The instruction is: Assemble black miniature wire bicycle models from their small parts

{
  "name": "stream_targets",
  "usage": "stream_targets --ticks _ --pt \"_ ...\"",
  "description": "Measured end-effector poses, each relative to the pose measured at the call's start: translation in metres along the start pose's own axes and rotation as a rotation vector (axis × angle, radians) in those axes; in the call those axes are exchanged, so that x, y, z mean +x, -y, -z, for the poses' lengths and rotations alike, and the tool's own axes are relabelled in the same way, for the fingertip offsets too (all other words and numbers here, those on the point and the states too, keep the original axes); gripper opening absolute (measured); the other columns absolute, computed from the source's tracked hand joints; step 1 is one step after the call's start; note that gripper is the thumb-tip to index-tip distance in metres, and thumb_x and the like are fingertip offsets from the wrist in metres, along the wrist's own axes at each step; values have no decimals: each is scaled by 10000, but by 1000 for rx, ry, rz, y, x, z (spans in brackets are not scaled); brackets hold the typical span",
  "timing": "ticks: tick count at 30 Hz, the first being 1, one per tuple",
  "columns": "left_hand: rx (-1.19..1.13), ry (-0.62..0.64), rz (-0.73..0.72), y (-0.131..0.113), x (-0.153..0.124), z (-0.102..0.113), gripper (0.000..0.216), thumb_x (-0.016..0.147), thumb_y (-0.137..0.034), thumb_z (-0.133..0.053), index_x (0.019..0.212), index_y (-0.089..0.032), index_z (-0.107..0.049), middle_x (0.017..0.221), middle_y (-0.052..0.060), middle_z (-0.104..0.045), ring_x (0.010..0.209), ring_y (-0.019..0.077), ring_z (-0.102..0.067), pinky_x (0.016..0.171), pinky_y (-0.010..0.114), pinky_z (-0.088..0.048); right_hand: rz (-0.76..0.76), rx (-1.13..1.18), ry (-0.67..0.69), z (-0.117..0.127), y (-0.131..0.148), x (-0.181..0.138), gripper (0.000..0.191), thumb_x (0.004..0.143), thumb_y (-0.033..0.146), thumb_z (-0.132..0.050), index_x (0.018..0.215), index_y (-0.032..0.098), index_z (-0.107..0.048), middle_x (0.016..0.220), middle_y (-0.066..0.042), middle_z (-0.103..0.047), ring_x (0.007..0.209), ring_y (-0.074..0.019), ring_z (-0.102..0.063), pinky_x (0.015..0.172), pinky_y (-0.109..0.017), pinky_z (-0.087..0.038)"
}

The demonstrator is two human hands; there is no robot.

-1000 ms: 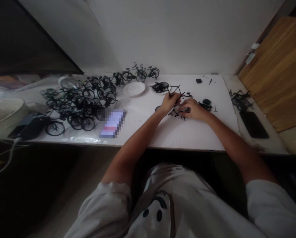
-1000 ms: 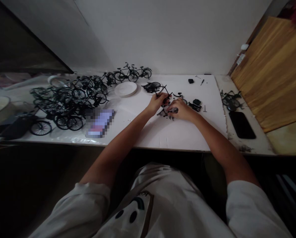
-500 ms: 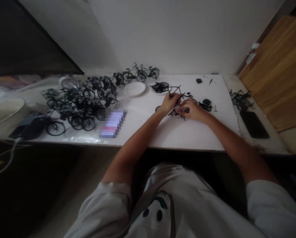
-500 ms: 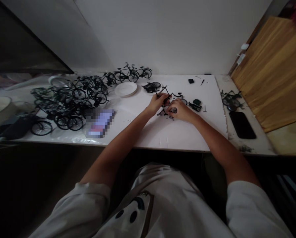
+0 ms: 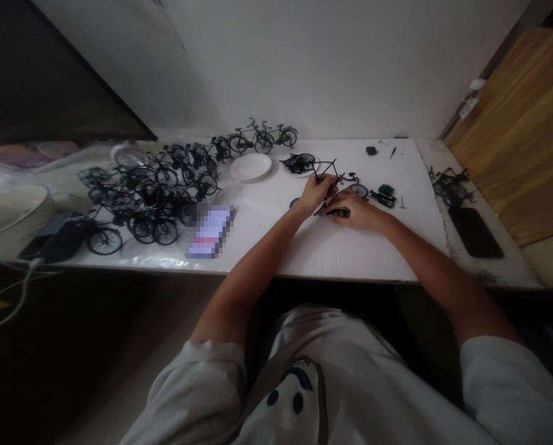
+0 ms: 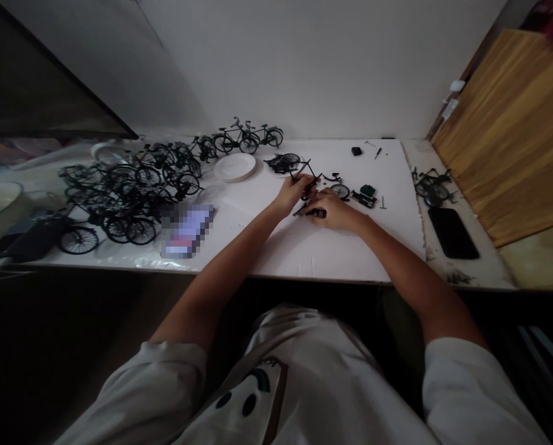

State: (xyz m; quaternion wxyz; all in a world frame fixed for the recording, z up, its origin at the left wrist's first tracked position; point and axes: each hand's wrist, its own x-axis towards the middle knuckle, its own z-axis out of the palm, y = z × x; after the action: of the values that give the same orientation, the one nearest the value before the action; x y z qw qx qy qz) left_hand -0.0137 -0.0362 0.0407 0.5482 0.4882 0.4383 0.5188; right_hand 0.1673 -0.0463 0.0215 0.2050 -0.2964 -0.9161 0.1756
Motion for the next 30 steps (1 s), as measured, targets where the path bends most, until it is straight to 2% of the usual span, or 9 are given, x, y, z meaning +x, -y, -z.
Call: stream_targets --ticks 11,18,22,27,30 --pt "-41 34 27 0 -1 2 261 1048 -179 -564 904 -119 -773 678 -15 -623 583 74 -552 596 204 -446 -34 0 -54 -6 -4 3 207 952 254 -812 1144 282 -883 1244 -124 -799 1304 -350 -645 1211 -566 -468" --pt "-39 17 40 0 -1 2 259 1037 -188 -569 885 -133 -772 690 -8 -638 581 75 -554 587 202 -448 -48 8 -176 2 -9 3 141 995 310 -733 1005 267 -867 1131 -113 -818 1160 -342 -658 1127 -554 -488" --pt "-50 18 41 0 0 2 256 1039 -180 -568 883 -135 -765 681 -7 -639 589 79 -578 610 207 -470 -66 -21 -216 10 -19 2 190 1005 317 -678 982 269 -860 1059 -109 -813 1099 -340 -644 1113 -565 -466" --pt "-56 26 38 3 2 3 259 1048 -183 -567 905 -122 -774 698 1 -645 603 84 -604 619 212 -484 -174 -75 -363 20 -39 -1 220 1004 318 -661 1001 230 -862 1082 -148 -810 1152 -385 -632 1107 -598 -452" --pt "-50 32 22 4 3 3 266 1051 -183 -564 901 -121 -775 705 8 -649 598 85 -600 590 213 -461 -205 -83 -365 21 -47 -2 226 1009 328 -659 1001 228 -862 1086 -149 -811 1131 -376 -653 1139 -614 -429"
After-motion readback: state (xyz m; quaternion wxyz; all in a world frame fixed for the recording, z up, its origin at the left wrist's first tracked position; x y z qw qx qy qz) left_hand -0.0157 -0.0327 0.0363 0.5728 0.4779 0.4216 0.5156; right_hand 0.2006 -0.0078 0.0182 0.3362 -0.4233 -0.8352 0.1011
